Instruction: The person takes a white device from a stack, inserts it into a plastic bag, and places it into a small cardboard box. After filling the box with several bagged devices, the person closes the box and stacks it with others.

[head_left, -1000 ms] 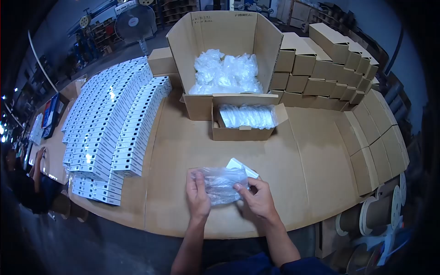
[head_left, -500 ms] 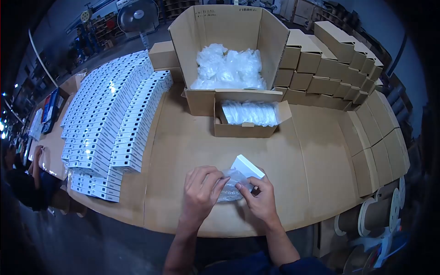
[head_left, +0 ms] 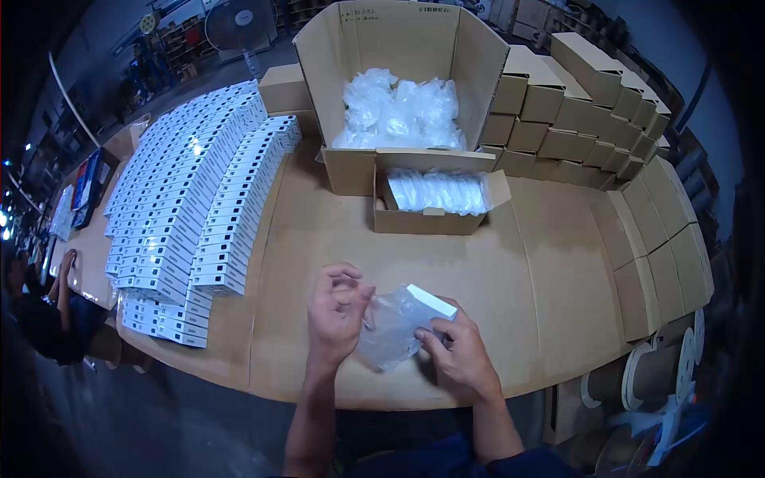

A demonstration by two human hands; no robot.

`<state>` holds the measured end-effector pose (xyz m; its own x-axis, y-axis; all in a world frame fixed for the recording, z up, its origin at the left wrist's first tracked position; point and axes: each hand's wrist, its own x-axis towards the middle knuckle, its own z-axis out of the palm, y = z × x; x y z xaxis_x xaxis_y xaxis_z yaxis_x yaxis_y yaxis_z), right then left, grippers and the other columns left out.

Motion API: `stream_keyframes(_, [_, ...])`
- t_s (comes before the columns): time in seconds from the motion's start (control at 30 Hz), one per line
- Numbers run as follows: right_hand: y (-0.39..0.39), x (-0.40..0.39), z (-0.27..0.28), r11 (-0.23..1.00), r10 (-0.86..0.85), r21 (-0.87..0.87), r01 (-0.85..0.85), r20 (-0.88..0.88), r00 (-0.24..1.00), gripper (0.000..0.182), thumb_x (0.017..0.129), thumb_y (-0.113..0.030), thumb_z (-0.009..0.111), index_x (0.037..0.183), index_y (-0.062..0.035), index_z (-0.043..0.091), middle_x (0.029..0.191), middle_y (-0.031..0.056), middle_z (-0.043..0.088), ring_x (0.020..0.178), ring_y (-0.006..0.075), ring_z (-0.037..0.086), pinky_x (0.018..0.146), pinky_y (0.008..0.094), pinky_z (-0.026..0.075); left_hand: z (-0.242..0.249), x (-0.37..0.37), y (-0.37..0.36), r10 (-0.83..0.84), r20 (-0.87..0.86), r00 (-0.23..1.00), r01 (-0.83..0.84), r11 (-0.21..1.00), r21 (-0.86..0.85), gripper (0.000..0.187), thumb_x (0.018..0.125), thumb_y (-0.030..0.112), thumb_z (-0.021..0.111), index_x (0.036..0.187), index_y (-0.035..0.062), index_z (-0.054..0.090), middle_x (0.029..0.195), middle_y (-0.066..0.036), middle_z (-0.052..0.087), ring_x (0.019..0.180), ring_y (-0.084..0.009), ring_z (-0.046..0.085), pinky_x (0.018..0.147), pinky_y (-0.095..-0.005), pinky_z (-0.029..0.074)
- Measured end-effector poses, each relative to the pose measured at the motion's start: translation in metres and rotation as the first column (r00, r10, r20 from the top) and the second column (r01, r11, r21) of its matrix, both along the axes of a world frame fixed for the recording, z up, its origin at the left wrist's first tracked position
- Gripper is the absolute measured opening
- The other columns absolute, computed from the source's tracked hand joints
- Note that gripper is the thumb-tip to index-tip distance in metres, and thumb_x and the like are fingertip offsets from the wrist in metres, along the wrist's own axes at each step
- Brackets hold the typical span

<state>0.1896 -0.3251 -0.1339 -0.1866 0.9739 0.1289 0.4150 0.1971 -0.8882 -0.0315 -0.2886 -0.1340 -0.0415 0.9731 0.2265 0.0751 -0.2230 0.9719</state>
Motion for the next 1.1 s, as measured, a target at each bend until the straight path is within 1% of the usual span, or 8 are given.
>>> stream_keyframes(0.07, [0.001, -0.001, -0.007, 0.997, -0.067, -0.03, 0.065, -0.073, 0.995, 0.017, 0.09, -0.01, 0.076, 0.096, 0.0053, 0.075, 0.13, 0.0271, 0.062, 0.108, 0.0374, 0.068, 0.091, 0.0408, 0.053, -0.021, -0.001, 0.009, 0.055, 0.24, 0.969, -0.112, 0.967, 0.229, 0.045, 0.096, 0.021, 0.077, 0.125, -0.0008, 0.05, 0.102, -0.008, 0.067, 0.106, -0.0175, 0.06, 0.093, -0.033, 0.049])
stream_keyframes(0.17, [0.002, -0.005, -0.009, 0.987, -0.161, -0.02, 0.16, -0.127, 0.979, 0.016, 0.09, -0.01, 0.076, 0.096, 0.0053, 0.075, 0.132, 0.0267, 0.062, 0.106, 0.0346, 0.068, 0.089, 0.0397, 0.053, -0.019, 0.019, -0.004, 0.059, 0.467, 0.882, -0.178, 0.96, 0.215, 0.062, 0.09, 0.023, 0.084, 0.133, -0.0007, 0.047, 0.119, -0.013, 0.063, 0.111, -0.0207, 0.06, 0.101, -0.0356, 0.048])
stream_keyframes(0.2, [0.002, -0.006, -0.008, 0.984, -0.174, -0.077, 0.164, -0.158, 0.972, 0.016, 0.091, -0.01, 0.076, 0.095, 0.0055, 0.075, 0.133, 0.0258, 0.061, 0.105, 0.0323, 0.069, 0.089, 0.0388, 0.053, -0.024, 0.016, -0.018, -0.057, 0.555, 0.83, 0.046, 0.998, 0.034, 0.071, 0.085, 0.016, 0.088, 0.138, -0.0003, 0.043, 0.131, -0.015, 0.057, 0.118, -0.0224, 0.06, 0.107, -0.0373, 0.048])
stream_keyframes(0.33, [0.002, -0.009, -0.012, 0.994, -0.107, -0.012, 0.106, -0.153, 0.982, 0.019, 0.091, -0.009, 0.076, 0.106, 0.0035, 0.075, 0.133, 0.0233, 0.062, 0.106, 0.028, 0.067, 0.091, 0.0359, 0.052, -0.047, 0.028, -0.032, -0.039, 0.36, 0.932, 0.13, 0.964, -0.231, 0.064, 0.083, 0.001, 0.085, 0.134, -0.001, 0.047, 0.125, -0.012, 0.064, 0.115, -0.0206, 0.065, 0.1, -0.0368, 0.054])
stream_keyframes(0.5, [0.016, 0.029, -0.003, 0.995, -0.061, 0.064, 0.082, -0.277, 0.959, 0.027, 0.094, -0.004, 0.071, 0.12, 0.0012, 0.071, 0.131, 0.0169, 0.061, 0.114, 0.0205, 0.061, 0.097, 0.0308, 0.049, -0.039, 0.023, -0.037, -0.06, 0.125, 0.99, 0.085, 0.976, -0.203, 0.052, 0.083, 0.002, 0.085, 0.126, -0.0007, 0.055, 0.118, -0.013, 0.068, 0.11, -0.0189, 0.068, 0.094, -0.0348, 0.057])
stream_keyframes(0.6, [0.023, 0.032, 0.012, 0.959, -0.175, 0.083, 0.271, -0.578, 0.797, 0.035, 0.095, -0.003, 0.07, 0.128, 0.0005, 0.064, 0.129, 0.0137, 0.058, 0.114, 0.0186, 0.059, 0.098, 0.0301, 0.048, -0.031, 0.023, -0.04, -0.09, -0.043, 0.995, 0.08, 0.976, -0.201, 0.049, 0.083, 0.0, 0.085, 0.123, -0.001, 0.056, 0.116, -0.014, 0.069, 0.108, -0.0184, 0.069, 0.092, -0.0344, 0.058])
stream_keyframes(0.7, [0.036, 0.024, 0.034, 0.879, -0.051, 0.389, 0.274, -0.496, 0.867, 0.048, 0.093, 0.0, 0.073, 0.136, -0.0017, 0.053, 0.126, 0.0113, 0.055, 0.11, 0.0171, 0.058, 0.098, 0.0316, 0.049, -0.031, 0.028, -0.039, -0.098, -0.103, 0.99, 0.081, 0.984, -0.159, 0.048, 0.083, 0.001, 0.085, 0.121, -0.0012, 0.057, 0.11, -0.014, 0.072, 0.102, -0.0182, 0.071, 0.09, -0.034, 0.059])
stream_keyframes(1.1, [0.062, 0.02, 0.046, 0.852, 0.213, 0.523, -0.025, -0.303, 0.929, 0.036, 0.087, 0.005, 0.078, 0.114, -0.0031, 0.055, 0.11, 0.0145, 0.063, 0.098, 0.0172, 0.063, 0.077, 0.0286, 0.053, -0.028, 0.026, -0.036, -0.038, -0.242, 0.97, 0.008, 0.992, -0.124, 0.045, 0.083, 0.008, 0.086, 0.119, -0.0007, 0.061, 0.099, -0.013, 0.076, 0.094, -0.0176, 0.075, 0.085, -0.0327, 0.059])
